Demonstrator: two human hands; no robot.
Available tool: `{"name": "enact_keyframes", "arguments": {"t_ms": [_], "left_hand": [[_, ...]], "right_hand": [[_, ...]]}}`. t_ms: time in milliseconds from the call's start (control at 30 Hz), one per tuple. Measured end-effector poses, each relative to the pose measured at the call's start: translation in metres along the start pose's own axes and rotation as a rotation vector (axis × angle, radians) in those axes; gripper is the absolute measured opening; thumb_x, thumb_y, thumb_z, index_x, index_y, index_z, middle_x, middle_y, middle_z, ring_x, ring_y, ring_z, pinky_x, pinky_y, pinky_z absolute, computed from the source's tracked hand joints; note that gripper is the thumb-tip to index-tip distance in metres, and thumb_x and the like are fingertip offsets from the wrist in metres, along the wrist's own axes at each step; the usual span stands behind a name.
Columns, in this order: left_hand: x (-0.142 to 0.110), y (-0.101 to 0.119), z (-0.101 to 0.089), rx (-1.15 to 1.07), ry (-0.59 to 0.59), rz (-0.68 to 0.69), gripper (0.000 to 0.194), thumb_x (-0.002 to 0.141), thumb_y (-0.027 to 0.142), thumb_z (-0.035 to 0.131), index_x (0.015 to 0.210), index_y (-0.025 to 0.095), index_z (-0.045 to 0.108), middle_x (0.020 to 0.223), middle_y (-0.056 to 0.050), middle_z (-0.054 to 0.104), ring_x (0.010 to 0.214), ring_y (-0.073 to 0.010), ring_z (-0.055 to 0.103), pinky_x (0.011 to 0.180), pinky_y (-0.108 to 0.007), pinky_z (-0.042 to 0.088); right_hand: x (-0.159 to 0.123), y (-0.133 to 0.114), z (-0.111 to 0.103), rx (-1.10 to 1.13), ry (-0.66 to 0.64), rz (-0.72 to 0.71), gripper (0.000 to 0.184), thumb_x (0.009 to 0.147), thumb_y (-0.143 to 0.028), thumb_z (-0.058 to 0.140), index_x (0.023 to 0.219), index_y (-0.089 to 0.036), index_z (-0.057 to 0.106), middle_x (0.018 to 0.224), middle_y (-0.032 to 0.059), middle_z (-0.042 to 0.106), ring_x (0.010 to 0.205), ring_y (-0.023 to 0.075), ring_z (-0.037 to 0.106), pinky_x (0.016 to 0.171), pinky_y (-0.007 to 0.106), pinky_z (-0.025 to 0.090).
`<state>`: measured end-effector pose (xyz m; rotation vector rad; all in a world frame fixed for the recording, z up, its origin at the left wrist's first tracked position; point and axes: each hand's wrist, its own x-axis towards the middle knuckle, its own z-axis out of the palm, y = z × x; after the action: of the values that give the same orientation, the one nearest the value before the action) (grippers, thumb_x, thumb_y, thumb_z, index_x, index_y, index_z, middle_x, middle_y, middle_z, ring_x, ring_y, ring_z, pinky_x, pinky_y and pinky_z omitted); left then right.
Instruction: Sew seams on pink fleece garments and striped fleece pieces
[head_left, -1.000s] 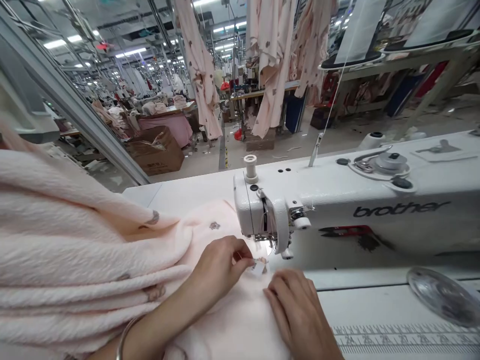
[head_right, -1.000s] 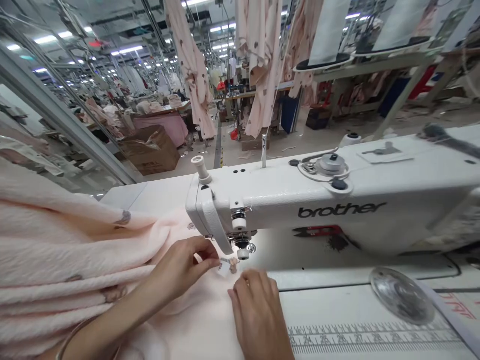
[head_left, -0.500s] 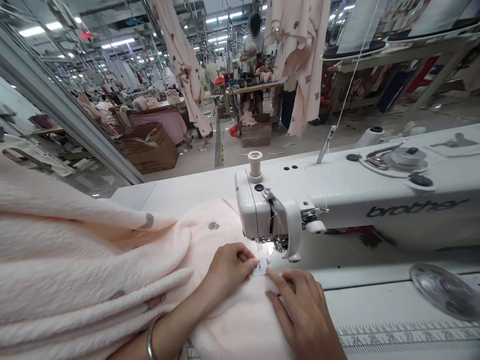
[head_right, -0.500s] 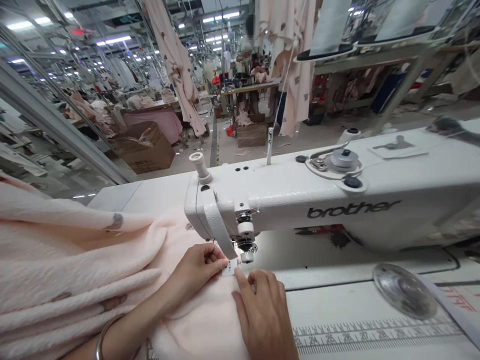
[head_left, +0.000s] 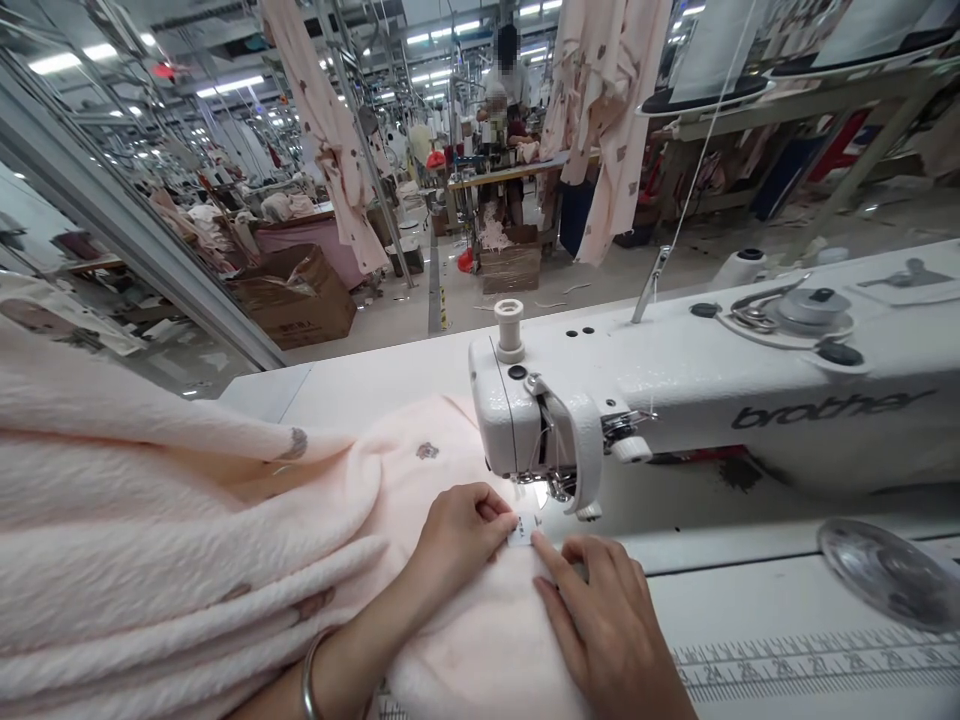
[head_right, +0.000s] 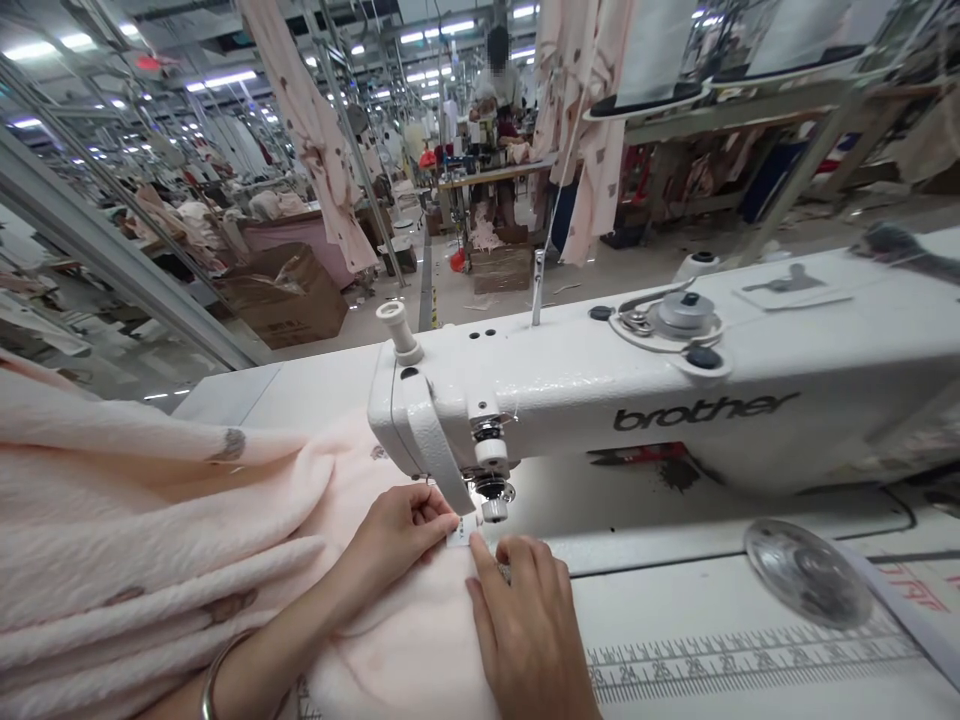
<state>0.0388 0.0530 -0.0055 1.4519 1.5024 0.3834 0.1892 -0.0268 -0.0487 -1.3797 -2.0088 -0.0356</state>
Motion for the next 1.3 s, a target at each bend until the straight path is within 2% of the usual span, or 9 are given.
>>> {"name": "enact_keyframes", "arguments": {"t_ms": [700,800,867,967,1067,1167,1300], "left_hand": [[0.001,-0.001,0.001,0.088,-0.007,0.061,0.015,0.076,0.028,0.054,0.072,0.016,0.061,0.06,0.0,0.06,0.052,-0.013,0.056,0.05,-0.023,0.039],[-0.004,0.004,-0.001,0.154,0.023,0.102,0.012,0.077,0.025,0.055,0.075,0.016,0.062,0.066,-0.001,0.062,0.06,-0.0157,0.058,0.056,-0.026,0.043],[-0.013,0.007,-0.006,0.245,0.07,0.163,0.014,0.078,0.022,0.056,0.09,0.016,0.061,0.079,-0.004,0.064,0.072,-0.0193,0.06,0.066,-0.031,0.046],[-0.034,0.008,-0.017,0.521,0.092,0.366,0.027,0.084,0.016,0.049,0.11,0.017,0.055,0.102,-0.008,0.062,0.09,-0.0229,0.06,0.08,-0.038,0.05],[-0.052,0.003,-0.025,0.762,-0.017,0.626,0.028,0.09,0.014,0.042,0.116,0.014,0.054,0.12,-0.013,0.058,0.11,-0.0244,0.056,0.092,-0.038,0.049],[-0.056,-0.006,-0.027,0.89,-0.134,0.826,0.039,0.091,0.021,0.046,0.127,0.006,0.046,0.134,-0.02,0.047,0.128,-0.0281,0.041,0.105,-0.039,0.04],[-0.048,-0.018,-0.026,0.955,-0.225,0.873,0.055,0.091,0.031,0.047,0.137,0.003,0.033,0.143,-0.021,0.035,0.136,-0.0275,0.025,0.11,-0.04,0.033]], "right_hand": [[-0.001,0.002,0.0,-0.015,-0.024,-0.001,0.028,0.09,-0.016,0.042,0.112,-0.01,0.058,0.088,0.0101,0.047,0.083,0.0225,0.044,0.065,0.034,0.036],[-0.001,0.002,0.0,-0.019,-0.022,-0.005,0.028,0.09,-0.016,0.042,0.112,-0.011,0.058,0.089,0.01,0.047,0.082,0.0223,0.044,0.065,0.034,0.036],[-0.001,0.002,0.0,-0.016,-0.023,0.001,0.027,0.09,-0.017,0.042,0.112,-0.011,0.058,0.089,0.0096,0.047,0.083,0.0222,0.045,0.066,0.034,0.036],[-0.001,0.001,-0.001,-0.02,-0.035,-0.002,0.027,0.091,-0.019,0.042,0.112,-0.012,0.058,0.088,0.0094,0.047,0.083,0.0225,0.045,0.066,0.035,0.036],[-0.001,0.001,-0.001,-0.028,-0.034,-0.001,0.028,0.091,-0.019,0.042,0.113,-0.012,0.058,0.088,0.0094,0.047,0.083,0.0229,0.045,0.066,0.035,0.037],[-0.002,0.0,-0.001,-0.028,-0.03,0.012,0.028,0.091,-0.019,0.042,0.113,-0.012,0.058,0.089,0.0093,0.048,0.083,0.023,0.045,0.066,0.036,0.037],[-0.002,0.0,-0.001,-0.032,-0.033,0.009,0.028,0.091,-0.019,0.043,0.113,-0.013,0.058,0.089,0.0094,0.048,0.084,0.0234,0.045,0.068,0.037,0.038]]}}
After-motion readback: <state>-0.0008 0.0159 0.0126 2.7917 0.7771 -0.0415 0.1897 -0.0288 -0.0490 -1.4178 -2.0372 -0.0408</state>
